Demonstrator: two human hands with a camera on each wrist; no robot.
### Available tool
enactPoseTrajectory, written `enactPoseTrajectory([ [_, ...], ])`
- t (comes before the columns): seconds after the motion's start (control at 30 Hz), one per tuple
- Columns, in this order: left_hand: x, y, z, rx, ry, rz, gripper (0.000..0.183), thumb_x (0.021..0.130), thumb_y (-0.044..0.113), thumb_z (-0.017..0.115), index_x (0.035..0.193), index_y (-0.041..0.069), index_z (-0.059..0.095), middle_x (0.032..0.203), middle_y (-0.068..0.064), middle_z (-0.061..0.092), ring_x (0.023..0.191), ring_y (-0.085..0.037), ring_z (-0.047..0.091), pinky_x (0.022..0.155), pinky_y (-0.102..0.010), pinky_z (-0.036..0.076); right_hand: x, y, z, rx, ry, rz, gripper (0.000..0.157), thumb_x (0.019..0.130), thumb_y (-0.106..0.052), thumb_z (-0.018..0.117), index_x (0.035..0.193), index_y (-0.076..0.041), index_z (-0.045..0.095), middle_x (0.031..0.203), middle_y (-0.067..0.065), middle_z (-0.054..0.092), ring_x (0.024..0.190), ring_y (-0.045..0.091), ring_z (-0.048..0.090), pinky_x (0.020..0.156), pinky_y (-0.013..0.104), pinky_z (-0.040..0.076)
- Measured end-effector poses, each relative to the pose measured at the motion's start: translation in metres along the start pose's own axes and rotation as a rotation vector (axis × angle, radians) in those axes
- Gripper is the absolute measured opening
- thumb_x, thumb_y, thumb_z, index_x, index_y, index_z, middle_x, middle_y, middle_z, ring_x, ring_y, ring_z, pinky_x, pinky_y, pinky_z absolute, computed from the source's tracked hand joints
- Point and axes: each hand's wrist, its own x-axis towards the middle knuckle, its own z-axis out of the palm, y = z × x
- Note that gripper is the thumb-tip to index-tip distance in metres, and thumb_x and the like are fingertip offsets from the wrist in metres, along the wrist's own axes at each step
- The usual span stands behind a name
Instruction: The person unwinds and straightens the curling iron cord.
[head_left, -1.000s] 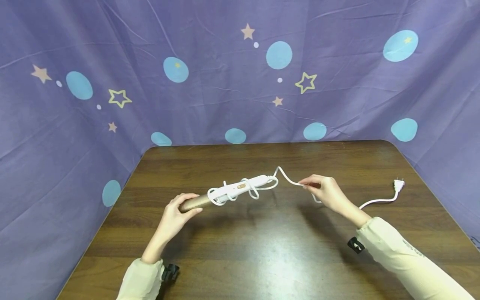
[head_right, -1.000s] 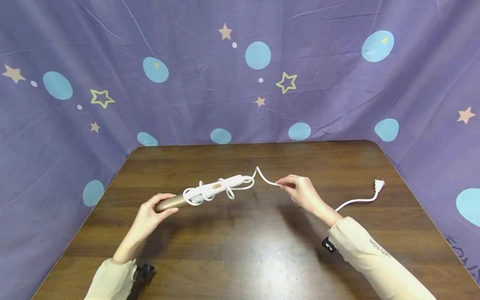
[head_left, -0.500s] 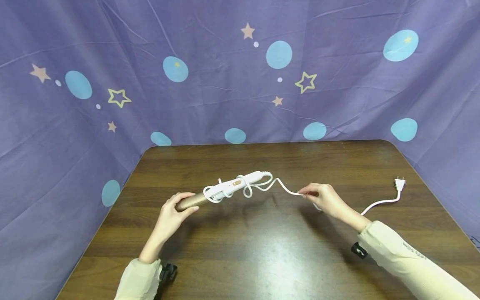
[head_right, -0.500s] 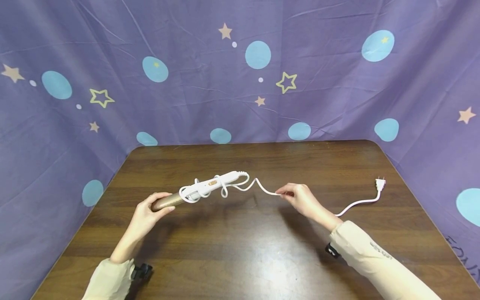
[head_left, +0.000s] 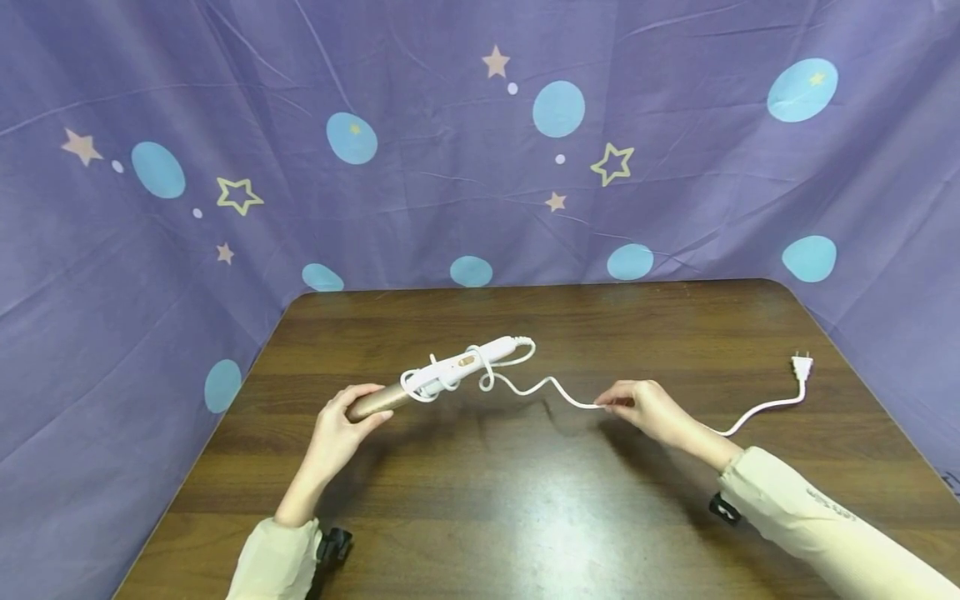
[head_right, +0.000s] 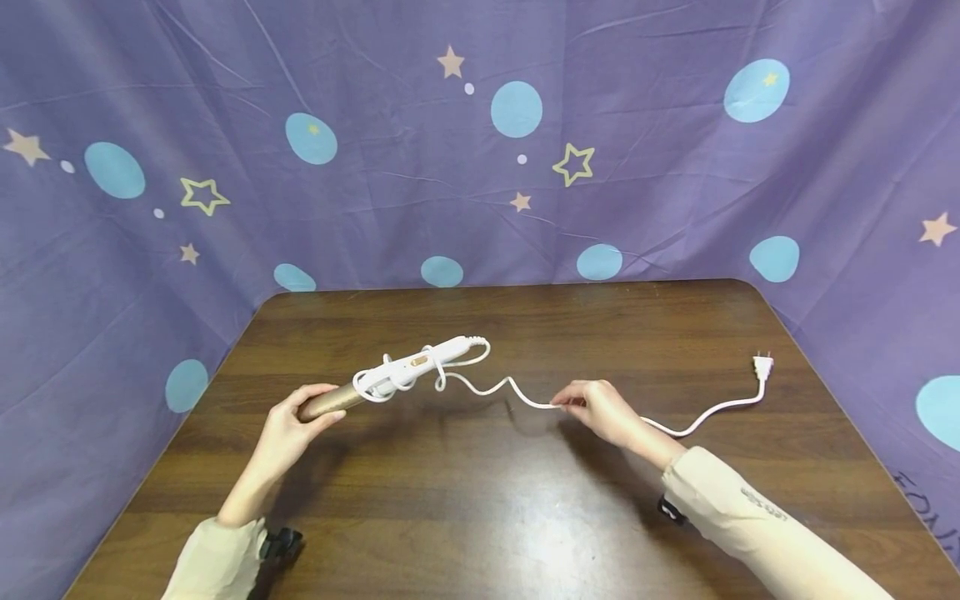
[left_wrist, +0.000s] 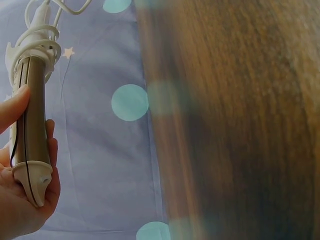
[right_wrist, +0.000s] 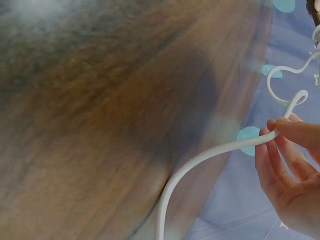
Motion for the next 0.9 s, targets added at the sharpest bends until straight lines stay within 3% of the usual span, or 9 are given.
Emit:
enactPoseTrajectory([
  [0.43,0.001,0.001,0.0,0.023,0.006,-0.019,0.038,0.064,0.005,0.077,0.098,0.005,0.063,0.091,-0.009,0.063,0.077,-0.011,0.048,0.069,-0.021,0.034,-0.01,0.001,-0.001,-0.02,-0.106,-0.077,0.018,0.067,0.01,0.067,0.077,-0.005,0.067,0.07,0.001,0.063,0.063,0.003,0.053,0.054,0.024,0.045],
  [0.9,0.001,0.002,0.0,0.04,0.006,-0.017,0.038,0.063,0.006,0.078,0.098,0.006,0.064,0.09,-0.009,0.063,0.077,-0.014,0.048,0.068,-0.024,0.033,-0.022,0.002,-0.004,-0.037,-0.196,-0.098,0.018,0.067,0.008,0.068,0.076,-0.008,0.067,0.072,-0.003,0.063,0.066,0.003,0.055,0.057,0.021,0.044],
])
